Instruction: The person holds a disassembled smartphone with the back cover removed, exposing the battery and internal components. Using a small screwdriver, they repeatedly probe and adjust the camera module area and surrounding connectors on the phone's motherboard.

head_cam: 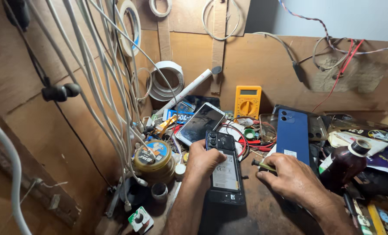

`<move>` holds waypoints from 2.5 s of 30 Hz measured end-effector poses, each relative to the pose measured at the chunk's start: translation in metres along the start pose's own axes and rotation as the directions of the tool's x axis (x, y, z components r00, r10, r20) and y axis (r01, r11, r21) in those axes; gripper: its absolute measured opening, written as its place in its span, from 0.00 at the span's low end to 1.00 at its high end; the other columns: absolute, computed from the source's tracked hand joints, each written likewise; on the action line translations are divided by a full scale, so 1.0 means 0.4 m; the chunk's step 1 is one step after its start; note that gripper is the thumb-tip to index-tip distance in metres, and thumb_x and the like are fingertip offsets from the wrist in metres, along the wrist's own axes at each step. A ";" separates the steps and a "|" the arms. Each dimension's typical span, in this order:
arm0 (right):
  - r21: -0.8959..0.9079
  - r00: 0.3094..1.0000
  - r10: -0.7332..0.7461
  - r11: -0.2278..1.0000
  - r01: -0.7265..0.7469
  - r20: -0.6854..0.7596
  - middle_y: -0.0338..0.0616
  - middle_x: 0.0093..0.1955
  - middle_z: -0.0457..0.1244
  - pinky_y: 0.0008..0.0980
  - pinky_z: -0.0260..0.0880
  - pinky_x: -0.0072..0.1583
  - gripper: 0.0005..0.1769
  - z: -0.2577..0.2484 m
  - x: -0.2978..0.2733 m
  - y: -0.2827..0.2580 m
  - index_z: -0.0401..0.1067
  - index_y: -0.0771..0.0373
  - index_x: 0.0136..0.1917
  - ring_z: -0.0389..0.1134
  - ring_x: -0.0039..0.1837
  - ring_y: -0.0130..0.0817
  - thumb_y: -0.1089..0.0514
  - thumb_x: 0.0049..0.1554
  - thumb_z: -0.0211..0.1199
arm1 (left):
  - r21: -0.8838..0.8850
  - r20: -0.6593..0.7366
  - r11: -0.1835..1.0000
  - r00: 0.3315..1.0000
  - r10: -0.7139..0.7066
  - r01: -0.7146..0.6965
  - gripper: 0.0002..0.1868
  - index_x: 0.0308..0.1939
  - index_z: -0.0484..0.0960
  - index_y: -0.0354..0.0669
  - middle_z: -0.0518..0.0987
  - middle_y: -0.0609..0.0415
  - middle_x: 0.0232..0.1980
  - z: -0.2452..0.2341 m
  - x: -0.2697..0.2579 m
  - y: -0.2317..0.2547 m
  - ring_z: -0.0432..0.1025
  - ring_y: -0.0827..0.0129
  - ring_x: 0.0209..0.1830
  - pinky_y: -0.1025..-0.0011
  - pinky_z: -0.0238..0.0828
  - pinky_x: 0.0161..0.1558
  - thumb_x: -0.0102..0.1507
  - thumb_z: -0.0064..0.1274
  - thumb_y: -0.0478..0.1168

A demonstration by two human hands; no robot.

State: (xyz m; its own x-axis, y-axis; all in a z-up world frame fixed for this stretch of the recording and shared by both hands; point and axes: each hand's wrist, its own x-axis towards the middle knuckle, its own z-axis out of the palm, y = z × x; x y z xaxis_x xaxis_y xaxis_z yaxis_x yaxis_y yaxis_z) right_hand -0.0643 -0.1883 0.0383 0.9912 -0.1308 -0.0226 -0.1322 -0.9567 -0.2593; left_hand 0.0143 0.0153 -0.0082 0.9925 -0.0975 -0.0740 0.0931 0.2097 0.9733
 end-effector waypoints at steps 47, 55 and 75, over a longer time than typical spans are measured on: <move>-0.080 0.964 0.166 0.985 -0.153 0.205 0.48 0.49 0.75 0.37 0.75 0.60 0.32 -0.030 -0.094 0.117 0.80 0.58 0.55 0.76 0.55 0.38 0.44 0.39 0.79 | -0.050 0.035 0.996 0.997 -0.072 0.074 0.16 0.37 0.81 0.29 0.82 0.46 0.31 0.015 -0.021 0.011 0.79 0.61 0.28 0.63 0.78 0.31 0.44 0.53 0.23; 0.002 0.980 0.084 0.996 -0.085 0.179 0.47 0.42 0.74 0.37 0.74 0.55 0.27 -0.050 -0.096 0.115 0.80 0.63 0.47 0.74 0.48 0.37 0.43 0.41 0.81 | -0.039 0.038 0.998 0.998 -0.040 0.042 0.16 0.37 0.82 0.26 0.83 0.45 0.31 0.016 -0.019 0.014 0.79 0.61 0.28 0.62 0.77 0.32 0.45 0.54 0.22; 0.325 0.948 -0.088 0.926 0.190 -0.304 0.47 0.38 0.74 0.36 0.75 0.47 0.13 0.012 -0.061 -0.012 0.83 0.61 0.43 0.73 0.41 0.37 0.52 0.47 0.72 | -0.115 0.045 0.993 0.999 -0.022 0.027 0.16 0.36 0.82 0.27 0.82 0.46 0.31 0.007 -0.017 0.011 0.77 0.64 0.26 0.65 0.76 0.29 0.44 0.51 0.24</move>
State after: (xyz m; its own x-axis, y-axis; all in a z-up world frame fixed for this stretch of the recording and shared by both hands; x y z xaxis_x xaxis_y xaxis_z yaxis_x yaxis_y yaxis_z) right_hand -0.0878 -0.1793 0.0354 0.9480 -0.1189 0.2953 0.0702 -0.8267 -0.5582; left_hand 0.0077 0.0143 -0.0029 0.9855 -0.1462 -0.0856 0.1287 0.3172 0.9396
